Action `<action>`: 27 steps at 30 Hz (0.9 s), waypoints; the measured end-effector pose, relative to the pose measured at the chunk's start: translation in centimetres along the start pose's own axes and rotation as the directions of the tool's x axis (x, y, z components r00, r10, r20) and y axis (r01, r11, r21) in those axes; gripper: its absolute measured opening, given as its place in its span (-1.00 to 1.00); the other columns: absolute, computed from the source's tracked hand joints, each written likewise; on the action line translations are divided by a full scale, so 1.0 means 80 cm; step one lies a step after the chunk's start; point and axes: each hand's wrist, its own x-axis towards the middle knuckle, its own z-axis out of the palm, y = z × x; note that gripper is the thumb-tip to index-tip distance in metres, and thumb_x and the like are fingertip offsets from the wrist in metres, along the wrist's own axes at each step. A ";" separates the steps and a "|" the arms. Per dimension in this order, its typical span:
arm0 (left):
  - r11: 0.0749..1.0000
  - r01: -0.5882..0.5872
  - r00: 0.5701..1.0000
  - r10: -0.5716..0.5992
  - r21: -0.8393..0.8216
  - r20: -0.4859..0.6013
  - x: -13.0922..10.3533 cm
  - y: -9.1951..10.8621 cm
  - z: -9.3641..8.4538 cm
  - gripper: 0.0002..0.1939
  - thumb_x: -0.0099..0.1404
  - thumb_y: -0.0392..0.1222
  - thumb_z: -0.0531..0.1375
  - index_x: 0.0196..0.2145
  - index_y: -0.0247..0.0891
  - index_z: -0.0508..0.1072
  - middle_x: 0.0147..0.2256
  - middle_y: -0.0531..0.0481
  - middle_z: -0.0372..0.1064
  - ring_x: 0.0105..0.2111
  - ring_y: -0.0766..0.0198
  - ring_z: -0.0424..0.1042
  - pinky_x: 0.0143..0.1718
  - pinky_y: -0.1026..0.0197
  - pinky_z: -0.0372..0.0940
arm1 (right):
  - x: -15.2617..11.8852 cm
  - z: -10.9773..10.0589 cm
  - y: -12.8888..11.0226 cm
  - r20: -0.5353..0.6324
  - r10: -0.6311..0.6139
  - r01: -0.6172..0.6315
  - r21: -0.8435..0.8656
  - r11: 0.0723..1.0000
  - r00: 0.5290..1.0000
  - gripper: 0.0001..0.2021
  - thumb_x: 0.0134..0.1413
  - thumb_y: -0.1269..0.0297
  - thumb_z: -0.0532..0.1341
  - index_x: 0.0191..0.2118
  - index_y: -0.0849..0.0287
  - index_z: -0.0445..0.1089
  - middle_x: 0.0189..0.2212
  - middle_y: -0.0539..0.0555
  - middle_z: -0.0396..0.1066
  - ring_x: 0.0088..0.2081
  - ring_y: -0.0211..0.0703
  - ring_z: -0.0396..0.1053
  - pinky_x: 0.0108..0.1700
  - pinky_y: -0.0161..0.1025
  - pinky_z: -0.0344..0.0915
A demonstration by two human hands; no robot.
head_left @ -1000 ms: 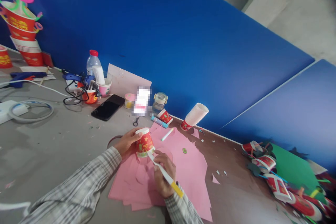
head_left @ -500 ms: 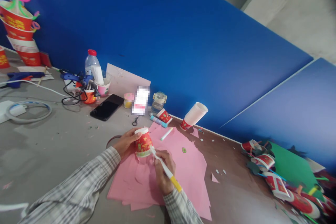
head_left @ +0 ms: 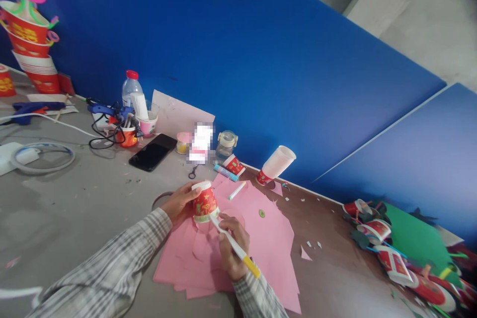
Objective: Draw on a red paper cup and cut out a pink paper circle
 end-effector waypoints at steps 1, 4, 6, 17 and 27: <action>1.000 0.001 1.000 -0.001 0.001 0.000 0.000 0.000 0.000 -0.39 -0.33 -0.11 0.43 -0.26 -0.29 0.40 -0.45 -0.09 0.43 -0.49 0.17 0.39 -0.46 0.13 0.29 | 0.000 0.000 0.000 -0.013 0.011 -0.011 -0.004 1.000 1.000 -0.80 -0.14 0.46 0.12 -0.37 0.05 0.38 -0.51 0.01 0.43 -0.30 0.10 0.45 -0.28 0.02 0.41; 1.000 0.004 1.000 -0.004 0.001 0.002 -0.001 0.001 0.001 -0.40 -0.33 -0.11 0.43 -0.26 -0.28 0.41 -0.46 -0.08 0.44 -0.50 0.17 0.38 -0.47 0.14 0.29 | 0.002 0.000 0.001 -0.042 0.043 -0.044 -0.024 0.999 0.998 -0.82 -0.11 0.43 0.12 -0.35 0.06 0.37 -0.50 0.03 0.43 -0.35 0.08 0.44 -0.35 -0.01 0.40; 1.000 0.004 1.000 -0.004 -0.001 0.006 -0.001 0.001 0.002 -0.41 -0.32 -0.11 0.43 -0.26 -0.27 0.41 -0.45 -0.07 0.44 -0.49 0.18 0.38 -0.46 0.13 0.29 | 0.004 0.000 0.001 -0.045 0.042 -0.044 -0.037 0.998 0.998 -0.84 -0.10 0.42 0.12 -0.35 0.06 0.37 -0.49 0.03 0.43 -0.34 0.08 0.44 -0.34 -0.03 0.39; 1.000 0.000 1.000 0.000 0.005 0.004 -0.001 0.000 0.000 -0.41 -0.32 -0.11 0.42 -0.26 -0.27 0.41 -0.43 -0.05 0.43 -0.48 0.19 0.38 -0.46 0.15 0.29 | 0.001 0.000 0.004 -0.038 0.034 -0.036 -0.060 0.998 0.999 -0.87 -0.09 0.41 0.13 -0.36 0.09 0.36 -0.51 0.02 0.42 -0.25 0.12 0.43 -0.24 -0.01 0.38; 1.000 0.006 1.000 -0.006 0.011 0.010 0.002 -0.002 -0.004 -0.40 -0.31 -0.10 0.42 -0.25 -0.25 0.39 -0.41 -0.05 0.42 -0.45 0.17 0.39 -0.42 0.14 0.30 | 0.002 -0.002 -0.007 -0.018 -0.033 0.031 -0.109 0.994 0.999 -0.88 -0.10 0.39 0.11 -0.41 0.07 0.36 -0.54 0.01 0.40 -0.27 0.12 0.44 -0.27 -0.02 0.39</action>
